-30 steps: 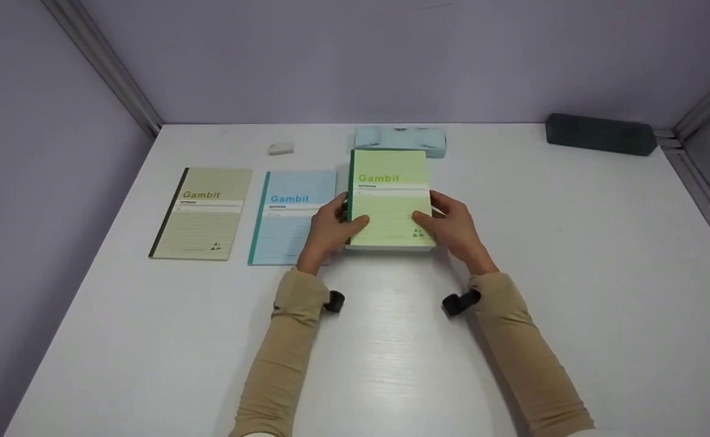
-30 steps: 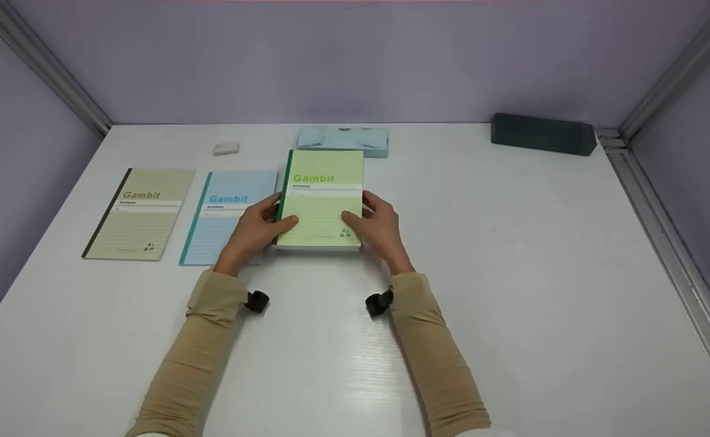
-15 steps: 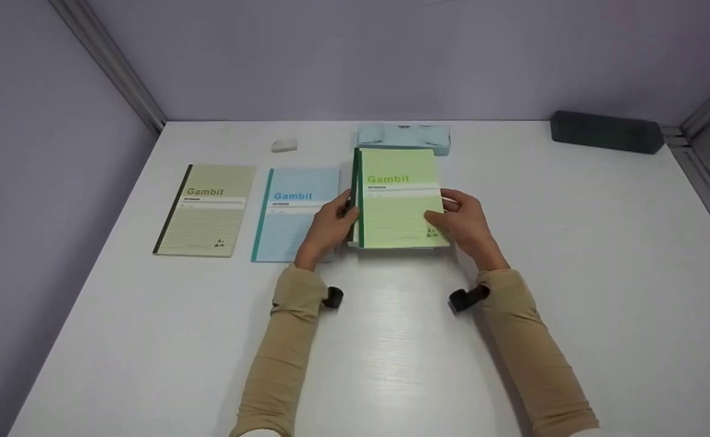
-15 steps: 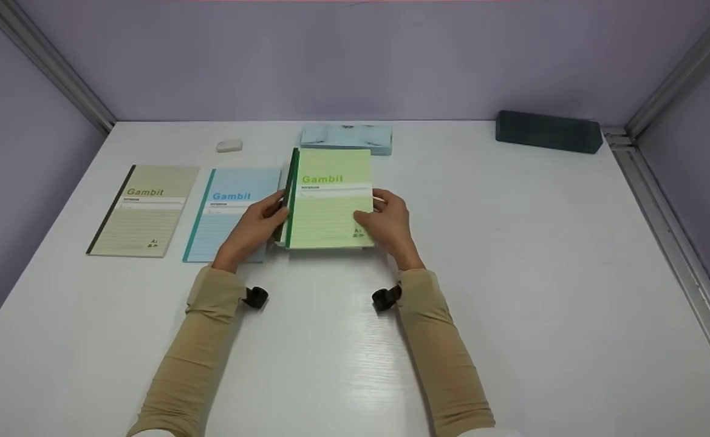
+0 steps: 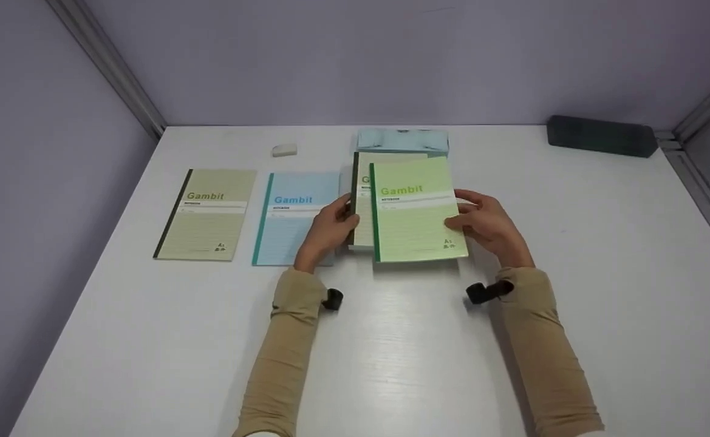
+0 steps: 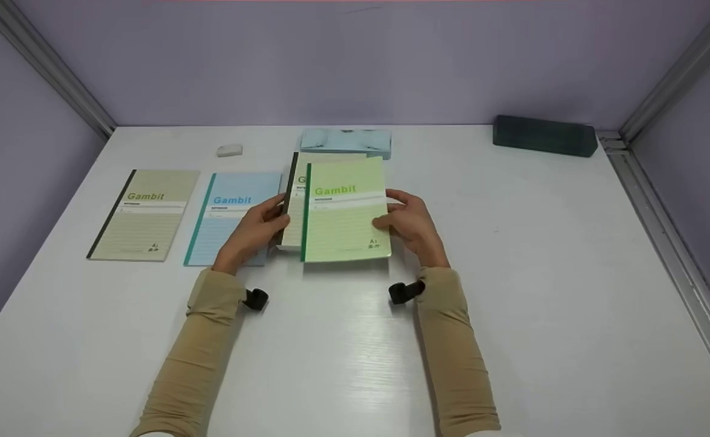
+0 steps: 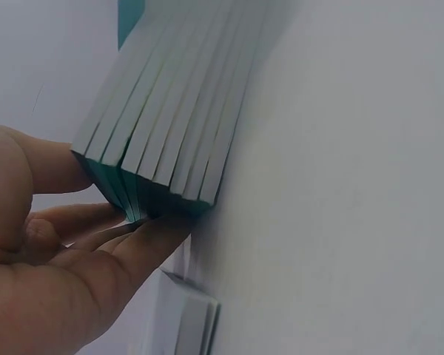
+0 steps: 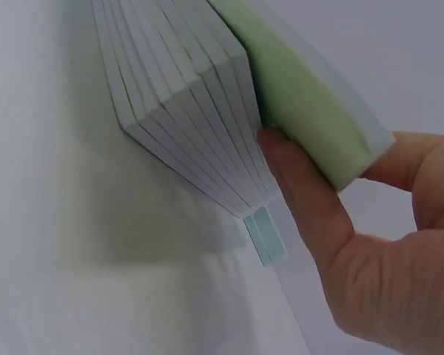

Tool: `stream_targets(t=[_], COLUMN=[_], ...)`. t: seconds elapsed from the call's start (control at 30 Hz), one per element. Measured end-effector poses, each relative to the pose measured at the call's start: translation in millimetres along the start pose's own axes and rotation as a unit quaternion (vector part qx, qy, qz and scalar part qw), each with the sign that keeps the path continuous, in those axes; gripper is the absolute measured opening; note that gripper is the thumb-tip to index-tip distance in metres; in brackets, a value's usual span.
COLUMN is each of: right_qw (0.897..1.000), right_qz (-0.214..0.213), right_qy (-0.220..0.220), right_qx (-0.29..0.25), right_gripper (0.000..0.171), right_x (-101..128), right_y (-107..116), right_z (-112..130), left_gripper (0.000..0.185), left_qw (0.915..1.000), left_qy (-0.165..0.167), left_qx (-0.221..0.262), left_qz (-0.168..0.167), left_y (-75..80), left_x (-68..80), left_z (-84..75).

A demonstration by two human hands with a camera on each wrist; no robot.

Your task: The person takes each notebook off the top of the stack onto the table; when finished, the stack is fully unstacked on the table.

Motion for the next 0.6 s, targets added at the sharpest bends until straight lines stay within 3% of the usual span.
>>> stream_targets(t=[0.17,0.47,0.6], right_qw=[1.0,0.999,0.998], right_qz=[0.025,0.002,0.04], right_qy=[0.008,-0.002,-0.003], right_qx=[0.005,0.033,0.057], right_gripper=[0.083,0.074,0.082], right_x=[6.3,13.4,21.6], right_y=[-2.2,-0.5,-2.1], right_z=[4.7,8.0,16.5], left_gripper=[0.055,0.057,0.058], left_qw=[0.9998,0.9997,0.9997], left_qy=[0.004,0.017,0.014], left_qx=[0.02,0.02,0.018], left_qz=[-0.001,-0.001,0.003], left_y=[-0.4,0.2,-0.3], left_x=[-1.0,0.7,0.5], left_z=[3.8,6.8,4.9])
Point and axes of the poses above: each hand's wrist, its own x-axis away from the middle knuckle, its own y-axis out of the back of the hand, z = x × y, the point moved 8 cm from there along -x, towards the middle knuckle, and after that the axes turned 13 degrees about z, right-handed, at the moved point
